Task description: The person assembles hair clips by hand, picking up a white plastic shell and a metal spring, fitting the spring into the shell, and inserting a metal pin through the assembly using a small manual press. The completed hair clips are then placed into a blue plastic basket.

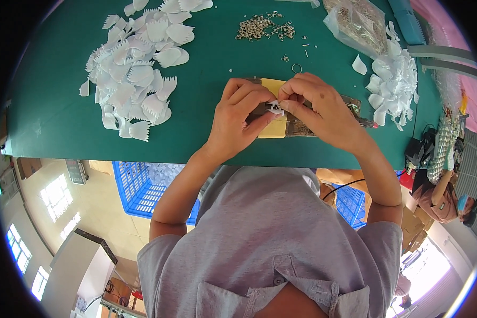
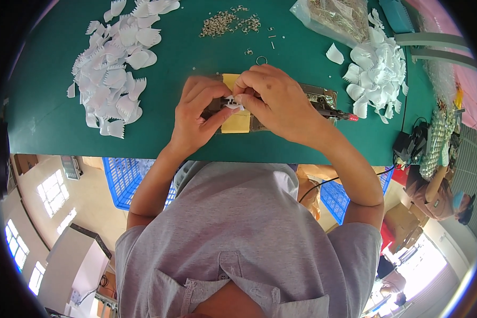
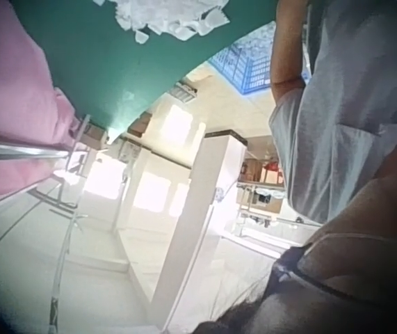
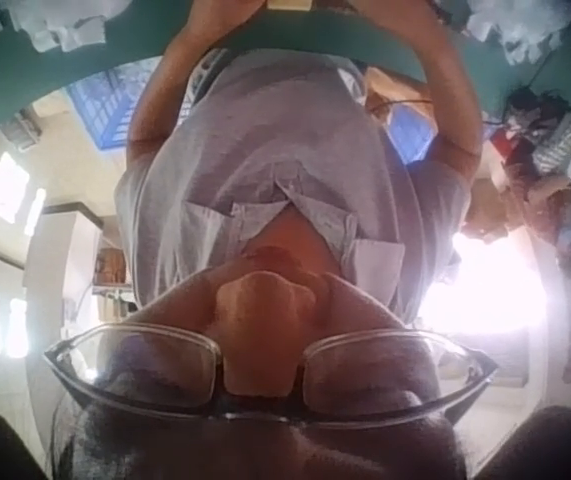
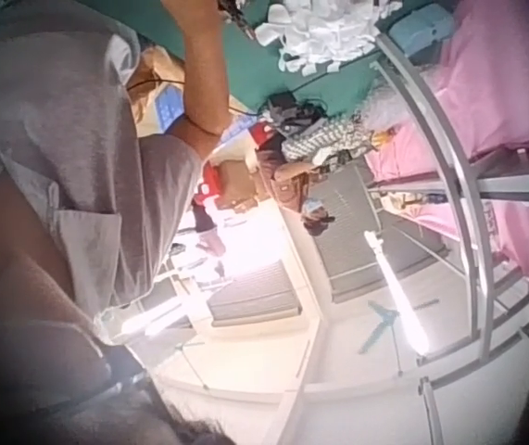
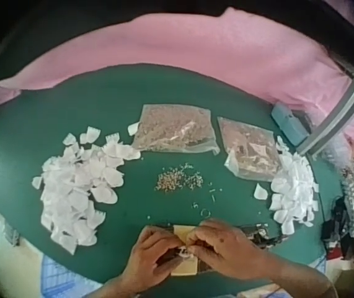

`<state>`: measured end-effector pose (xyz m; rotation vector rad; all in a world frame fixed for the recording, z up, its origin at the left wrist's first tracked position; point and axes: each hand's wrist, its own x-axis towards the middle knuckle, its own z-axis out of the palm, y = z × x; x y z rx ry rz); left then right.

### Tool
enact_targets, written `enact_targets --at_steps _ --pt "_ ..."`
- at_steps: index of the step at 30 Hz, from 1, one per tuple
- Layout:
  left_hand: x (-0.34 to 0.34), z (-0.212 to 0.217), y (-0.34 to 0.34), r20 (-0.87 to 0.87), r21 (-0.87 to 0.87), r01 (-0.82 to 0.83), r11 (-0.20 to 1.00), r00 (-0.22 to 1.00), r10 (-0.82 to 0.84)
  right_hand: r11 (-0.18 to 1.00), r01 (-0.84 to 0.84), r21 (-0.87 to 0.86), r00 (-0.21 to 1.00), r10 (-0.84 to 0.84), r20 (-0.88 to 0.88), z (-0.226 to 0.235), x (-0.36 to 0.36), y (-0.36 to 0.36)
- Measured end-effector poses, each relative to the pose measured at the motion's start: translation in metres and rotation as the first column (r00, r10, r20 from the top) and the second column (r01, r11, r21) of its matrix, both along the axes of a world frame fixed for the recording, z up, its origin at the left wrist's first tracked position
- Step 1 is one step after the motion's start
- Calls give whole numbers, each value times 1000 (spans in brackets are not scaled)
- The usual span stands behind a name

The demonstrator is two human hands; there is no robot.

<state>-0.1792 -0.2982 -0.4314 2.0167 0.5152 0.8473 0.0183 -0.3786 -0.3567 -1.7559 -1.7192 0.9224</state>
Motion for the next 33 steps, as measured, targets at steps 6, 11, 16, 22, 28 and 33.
enact_targets --at_steps 6,11,16,22,28,33 --pt "0 -2 -1 3 -4 -6 1000 1000 6 1000 -25 14 999 25 30 0 0 0" --pt "0 -5 -1 17 -6 -13 1000 1000 13 996 -46 73 992 37 119 1 -5 0" --pt "1 -3 -1 23 -16 -10 1000 1000 10 988 53 147 981 -78 175 1 -20 -6" --pt "0 -5 -1 27 -14 -18 1000 999 18 968 121 219 971 -161 176 3 -26 -3" --pt "0 -2 -1 17 13 -14 1000 1000 13 986 116 120 959 -143 246 15 -25 12" --pt "0 -4 -1 9 -12 -7 1000 1000 7 974 17 -226 978 31 206 22 -7 35"
